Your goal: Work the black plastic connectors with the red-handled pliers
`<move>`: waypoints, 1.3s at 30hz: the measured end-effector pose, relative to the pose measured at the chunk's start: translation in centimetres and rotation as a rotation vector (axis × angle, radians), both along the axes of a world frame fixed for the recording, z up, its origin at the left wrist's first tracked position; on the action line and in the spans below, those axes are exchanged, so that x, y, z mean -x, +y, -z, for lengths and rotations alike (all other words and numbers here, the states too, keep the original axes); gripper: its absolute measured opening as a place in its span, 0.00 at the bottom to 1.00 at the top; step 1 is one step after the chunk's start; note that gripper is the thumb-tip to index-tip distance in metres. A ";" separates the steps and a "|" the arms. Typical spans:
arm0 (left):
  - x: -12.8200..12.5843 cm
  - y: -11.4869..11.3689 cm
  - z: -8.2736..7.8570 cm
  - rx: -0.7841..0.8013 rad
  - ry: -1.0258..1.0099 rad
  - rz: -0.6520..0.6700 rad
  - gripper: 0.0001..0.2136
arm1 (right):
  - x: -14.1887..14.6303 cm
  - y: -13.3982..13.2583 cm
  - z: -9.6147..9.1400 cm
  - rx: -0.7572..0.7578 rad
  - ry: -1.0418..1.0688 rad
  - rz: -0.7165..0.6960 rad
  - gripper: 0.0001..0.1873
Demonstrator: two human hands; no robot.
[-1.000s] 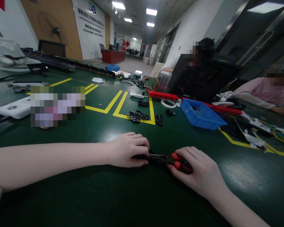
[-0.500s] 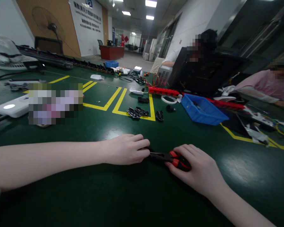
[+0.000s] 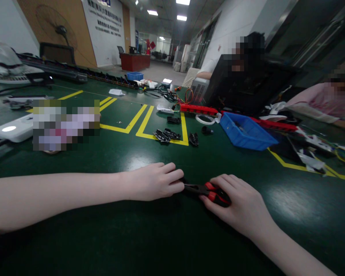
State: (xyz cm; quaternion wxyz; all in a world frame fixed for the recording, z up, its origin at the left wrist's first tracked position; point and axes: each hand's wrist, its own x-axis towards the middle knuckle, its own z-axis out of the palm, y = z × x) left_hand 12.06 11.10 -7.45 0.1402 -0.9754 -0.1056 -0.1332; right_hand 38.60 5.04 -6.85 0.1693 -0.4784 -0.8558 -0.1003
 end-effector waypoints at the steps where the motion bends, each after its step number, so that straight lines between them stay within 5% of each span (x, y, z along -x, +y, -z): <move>1: 0.0 0.1 0.0 0.019 -0.007 0.004 0.06 | 0.0 0.0 0.0 0.000 0.003 -0.003 0.12; 9: 0.3 1.1 0.3 0.292 -0.119 0.002 0.07 | -0.6 0.4 0.1 -0.063 0.019 -0.026 0.13; 39: 0.4 1.7 0.8 0.502 -0.192 0.022 0.06 | -1.1 0.7 0.1 -0.126 0.016 -0.069 0.14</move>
